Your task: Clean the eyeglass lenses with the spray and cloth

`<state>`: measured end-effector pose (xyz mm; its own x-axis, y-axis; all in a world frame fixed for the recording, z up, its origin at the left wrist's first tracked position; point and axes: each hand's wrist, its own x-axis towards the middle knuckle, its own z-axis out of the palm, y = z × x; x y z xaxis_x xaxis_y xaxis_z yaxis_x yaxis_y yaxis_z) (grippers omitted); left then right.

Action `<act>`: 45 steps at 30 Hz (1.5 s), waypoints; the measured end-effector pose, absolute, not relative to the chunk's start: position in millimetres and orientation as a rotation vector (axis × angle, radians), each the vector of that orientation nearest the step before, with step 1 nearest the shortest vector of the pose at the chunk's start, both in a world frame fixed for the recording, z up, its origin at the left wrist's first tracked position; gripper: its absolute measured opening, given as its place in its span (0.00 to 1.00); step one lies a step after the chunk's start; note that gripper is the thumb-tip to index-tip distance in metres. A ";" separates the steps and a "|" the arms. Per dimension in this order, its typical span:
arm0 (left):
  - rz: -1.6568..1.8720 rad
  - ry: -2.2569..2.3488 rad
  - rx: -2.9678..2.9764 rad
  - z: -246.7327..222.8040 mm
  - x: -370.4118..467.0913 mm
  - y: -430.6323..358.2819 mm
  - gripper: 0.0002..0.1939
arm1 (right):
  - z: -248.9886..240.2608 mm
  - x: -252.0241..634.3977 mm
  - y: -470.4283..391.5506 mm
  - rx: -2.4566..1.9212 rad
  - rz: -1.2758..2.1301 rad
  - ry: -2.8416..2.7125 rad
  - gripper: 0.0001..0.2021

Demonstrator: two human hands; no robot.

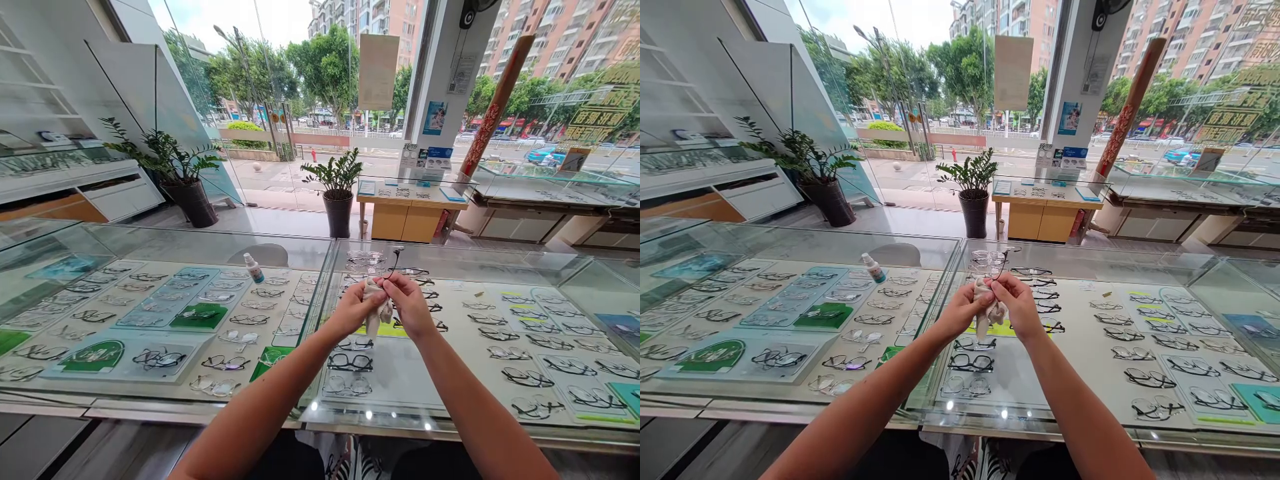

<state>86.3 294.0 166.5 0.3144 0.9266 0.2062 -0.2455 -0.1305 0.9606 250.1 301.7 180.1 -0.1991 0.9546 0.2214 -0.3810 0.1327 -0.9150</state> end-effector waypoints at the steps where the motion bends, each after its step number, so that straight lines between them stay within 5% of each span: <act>1: 1.199 0.713 1.303 166.2 87.7 294.5 0.30 | 179.4 249.7 301.8 -0.674 1.378 -1.199 0.13; 12: 1.029 0.622 1.387 175.2 80.6 291.0 0.28 | 184.8 253.7 301.2 -0.721 1.473 -1.017 0.17; 23: 1.245 0.829 1.330 169.3 87.2 298.0 0.35 | 187.3 255.4 300.7 -0.722 1.304 -1.102 0.17; 36: 2.256 1.284 1.013 190.8 23.9 334.9 0.23 | 202.6 277.9 306.9 -0.623 1.405 -1.019 0.16; 43: 1.898 2.003 1.028 178.7 -20.1 353.6 0.11 | 197.6 280.4 309.1 -0.520 1.607 -1.100 0.15; 45: 1.754 2.096 0.960 170.7 -25.7 360.7 0.17 | 196.4 281.1 309.1 -0.471 1.670 -1.157 0.15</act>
